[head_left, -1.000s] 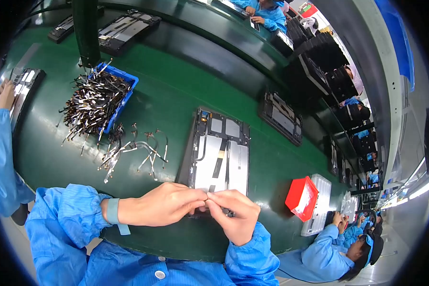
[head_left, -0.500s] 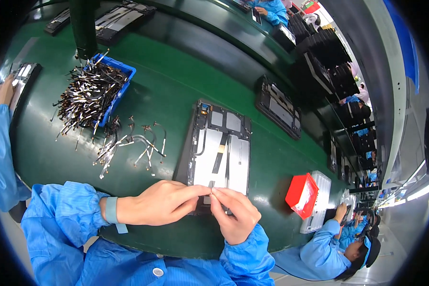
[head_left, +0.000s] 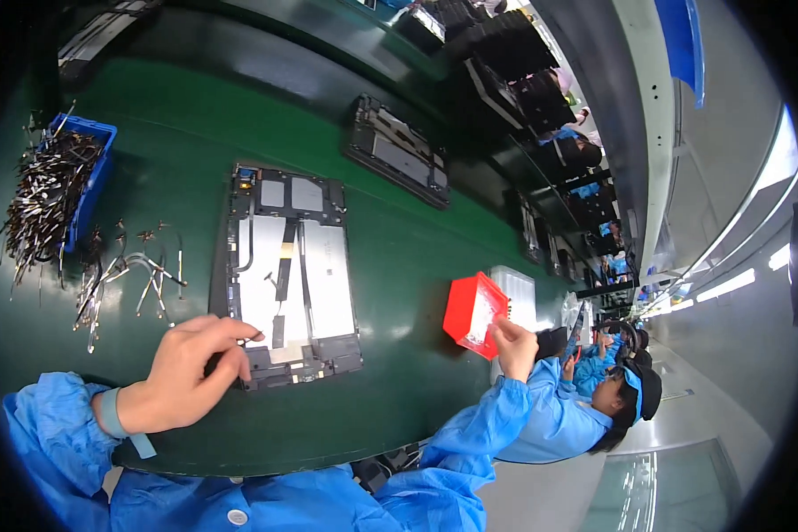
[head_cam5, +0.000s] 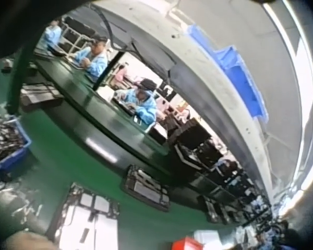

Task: The person connects ribbon cables and wires to tablet components by hand.

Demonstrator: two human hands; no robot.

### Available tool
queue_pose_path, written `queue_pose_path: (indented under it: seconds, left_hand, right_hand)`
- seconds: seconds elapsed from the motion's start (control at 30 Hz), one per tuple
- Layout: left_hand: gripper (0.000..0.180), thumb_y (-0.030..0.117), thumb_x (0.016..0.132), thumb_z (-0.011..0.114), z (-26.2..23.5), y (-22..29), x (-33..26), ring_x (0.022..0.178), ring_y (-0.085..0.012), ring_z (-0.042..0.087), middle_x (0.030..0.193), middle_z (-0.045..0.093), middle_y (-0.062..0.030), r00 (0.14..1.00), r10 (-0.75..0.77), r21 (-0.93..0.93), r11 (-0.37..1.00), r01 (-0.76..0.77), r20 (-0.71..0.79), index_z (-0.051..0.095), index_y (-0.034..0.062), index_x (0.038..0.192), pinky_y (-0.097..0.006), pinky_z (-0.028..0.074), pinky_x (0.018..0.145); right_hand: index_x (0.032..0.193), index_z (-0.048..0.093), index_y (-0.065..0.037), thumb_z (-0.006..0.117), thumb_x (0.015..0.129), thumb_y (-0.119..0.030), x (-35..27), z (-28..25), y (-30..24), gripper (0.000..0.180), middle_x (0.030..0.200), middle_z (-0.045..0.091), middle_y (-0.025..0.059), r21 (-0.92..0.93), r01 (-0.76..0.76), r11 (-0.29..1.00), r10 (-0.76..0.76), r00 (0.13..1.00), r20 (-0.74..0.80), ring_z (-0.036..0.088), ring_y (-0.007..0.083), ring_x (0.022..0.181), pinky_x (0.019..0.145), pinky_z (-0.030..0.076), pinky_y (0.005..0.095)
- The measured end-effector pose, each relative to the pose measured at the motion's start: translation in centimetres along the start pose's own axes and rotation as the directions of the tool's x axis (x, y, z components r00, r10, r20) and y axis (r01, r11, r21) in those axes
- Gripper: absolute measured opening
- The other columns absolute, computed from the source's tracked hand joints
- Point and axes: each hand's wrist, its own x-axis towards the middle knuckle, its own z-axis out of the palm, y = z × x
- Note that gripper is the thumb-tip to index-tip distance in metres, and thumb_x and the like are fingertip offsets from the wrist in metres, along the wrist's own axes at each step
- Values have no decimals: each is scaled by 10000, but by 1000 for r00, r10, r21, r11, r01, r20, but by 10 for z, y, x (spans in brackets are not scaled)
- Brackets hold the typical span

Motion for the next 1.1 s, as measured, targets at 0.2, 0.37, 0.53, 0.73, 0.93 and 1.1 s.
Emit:
queue_pose_path:
  seconds: [0.2, 0.37, 0.53, 0.73, 0.93, 1.1]
  left_hand:
    - [225, 47, 870, 482, 6, -4, -6, 983, -193, 561, 801, 704, 28, 994, -7, 26, 1000, 10, -106, 553, 36, 1083, -521, 111, 1121]
    - [208, 53, 891, 481, 14, -3, -15, 1009, -180, 588, 832, 716, 22, 993, -42, -116, 993, 29, -113, 538, 49, 1091, -539, 35, 1138]
    - [204, 52, 917, 452, 18, -2, -18, 1029, -175, 639, 829, 716, 20, 997, -78, -341, 938, 67, -16, 525, 52, 1107, -562, -14, 1138]
    - [254, 82, 873, 502, 11, 12, -25, 975, -179, 648, 788, 692, 55, 988, -66, -126, 988, 84, 142, 573, 66, 1116, -609, 33, 1130]
    - [211, 95, 858, 553, -7, 28, -26, 867, -237, 654, 751, 682, -9, 998, 56, 66, 996, -58, 28, 597, 57, 1060, -515, 314, 1076]
    - [192, 103, 831, 591, -7, 21, -23, 758, -242, 662, 736, 678, -31, 992, 120, -79, 989, -123, -39, 607, 81, 1021, -429, 464, 948]
  right_hand:
    - [1005, 696, -22, 745, 721, -60, 6, 18, -4, 290, 887, 700, 170, -180, 18, 983, -31, 997, -67, 682, 241, 785, 727, 524, 344]
    - [1200, 607, 11, 603, 873, -15, -53, 53, -87, 328, 1150, 651, 128, 424, 231, 875, -235, 971, -44, 633, 223, 1027, 893, 493, 332]
    - [1495, 94, 30, 509, 849, 48, -118, 95, -167, 768, 1580, 76, 160, 854, -117, 508, -513, 754, 409, 60, 269, 1461, 1168, 66, 371]
    - [1484, 76, 59, 497, 878, -10, -152, 64, -185, 741, 1577, 38, 184, 844, -179, 506, -537, 700, 471, 22, 275, 1461, 1164, 44, 370]
    - [1143, 675, -62, 751, 725, 24, -136, 26, -237, 433, 1020, 604, 133, 512, 648, 564, -808, 562, 178, 653, 249, 868, 721, 546, 321]
    - [1123, 691, -72, 716, 731, 68, -130, 50, -264, 417, 1068, 568, 117, 654, 549, 520, -830, 504, 238, 653, 219, 833, 714, 552, 306]
